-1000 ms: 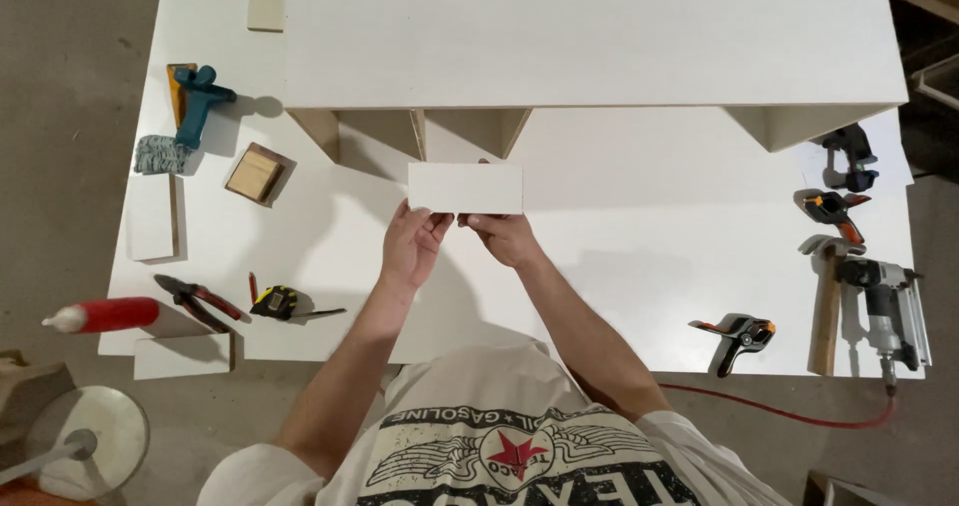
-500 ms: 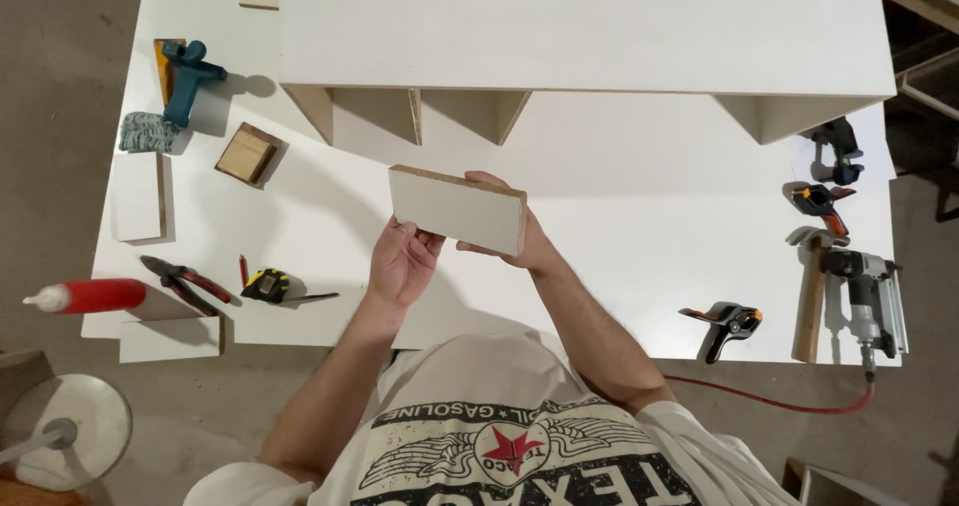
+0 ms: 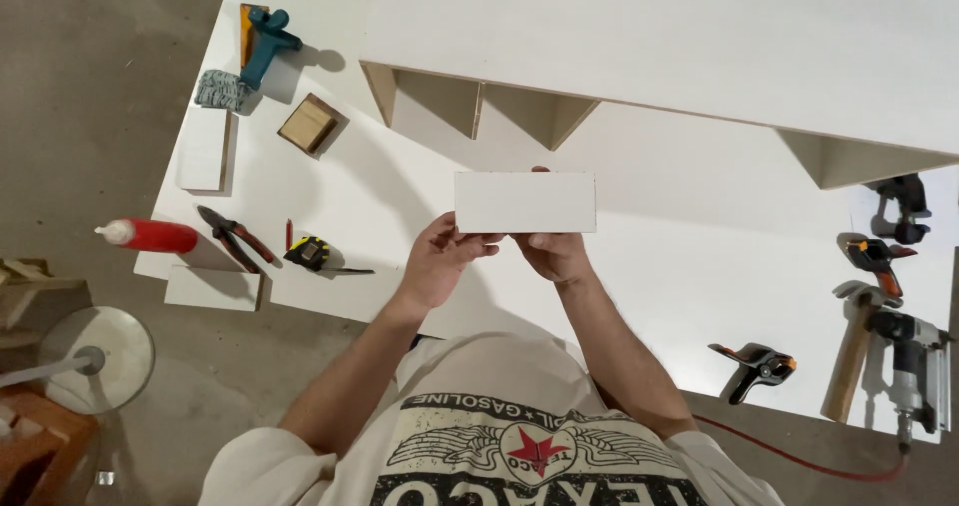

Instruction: Assembling a white wooden shelf unit using a pneumatic nail gun, clamps, and glue.

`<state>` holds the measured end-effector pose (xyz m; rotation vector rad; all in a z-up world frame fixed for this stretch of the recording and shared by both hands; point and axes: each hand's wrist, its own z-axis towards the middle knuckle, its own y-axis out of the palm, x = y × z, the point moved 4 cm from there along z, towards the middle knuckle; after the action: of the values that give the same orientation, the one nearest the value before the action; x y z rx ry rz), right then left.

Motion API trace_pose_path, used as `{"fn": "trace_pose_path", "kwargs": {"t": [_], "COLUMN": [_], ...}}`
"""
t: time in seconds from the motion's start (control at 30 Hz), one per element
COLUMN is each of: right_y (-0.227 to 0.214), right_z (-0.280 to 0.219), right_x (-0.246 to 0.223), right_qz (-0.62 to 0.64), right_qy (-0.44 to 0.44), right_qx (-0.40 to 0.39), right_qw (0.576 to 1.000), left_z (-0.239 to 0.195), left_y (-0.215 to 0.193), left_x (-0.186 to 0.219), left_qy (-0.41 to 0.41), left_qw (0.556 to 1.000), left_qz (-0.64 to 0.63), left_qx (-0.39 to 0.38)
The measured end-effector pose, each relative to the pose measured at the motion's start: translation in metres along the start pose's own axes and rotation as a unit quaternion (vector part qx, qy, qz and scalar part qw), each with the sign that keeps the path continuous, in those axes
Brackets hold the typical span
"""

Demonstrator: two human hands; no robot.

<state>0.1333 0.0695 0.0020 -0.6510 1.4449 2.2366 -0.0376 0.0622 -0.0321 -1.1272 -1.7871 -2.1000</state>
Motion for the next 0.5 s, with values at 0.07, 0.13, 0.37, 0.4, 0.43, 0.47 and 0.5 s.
{"fn": "trace_pose_path", "kwargs": {"t": [0.07,0.13,0.37,0.4,0.43,0.47,0.5], "right_y": [-0.003,-0.003,-0.041,-0.046,-0.052,-0.06,-0.058], "right_z": [-0.002,-0.003,-0.024,-0.029,-0.033,-0.039,-0.042], "right_x": [0.002,0.001,0.011,0.01,0.01,0.01,0.01], "right_qz": [0.01,0.019,0.058,0.068,0.035,0.004,0.015], "right_qy": [0.011,0.016,0.017,0.028,0.037,0.05,0.065], "right_qx": [0.006,0.013,0.039,0.029,0.046,0.064,0.054], "right_qw": [1.0,1.0,0.997,0.997,0.998,0.997,0.996], "left_z": [0.002,0.006,0.005,0.003,0.0,-0.006,-0.011], "left_y": [-0.007,-0.032,-0.099,-0.111,-0.123,-0.135,-0.138], "left_x": [0.0,-0.004,0.011,0.016,0.021,0.024,0.041], "left_qy": [-0.022,-0.068,-0.121,-0.117,-0.12,-0.129,-0.133], "left_qw": [0.997,0.975,0.782,0.779,0.716,0.646,0.643], "left_qz": [0.059,0.187,0.6,0.601,0.678,0.745,0.744], "left_qx": [0.046,0.101,0.119,0.137,0.118,0.101,0.122]}}
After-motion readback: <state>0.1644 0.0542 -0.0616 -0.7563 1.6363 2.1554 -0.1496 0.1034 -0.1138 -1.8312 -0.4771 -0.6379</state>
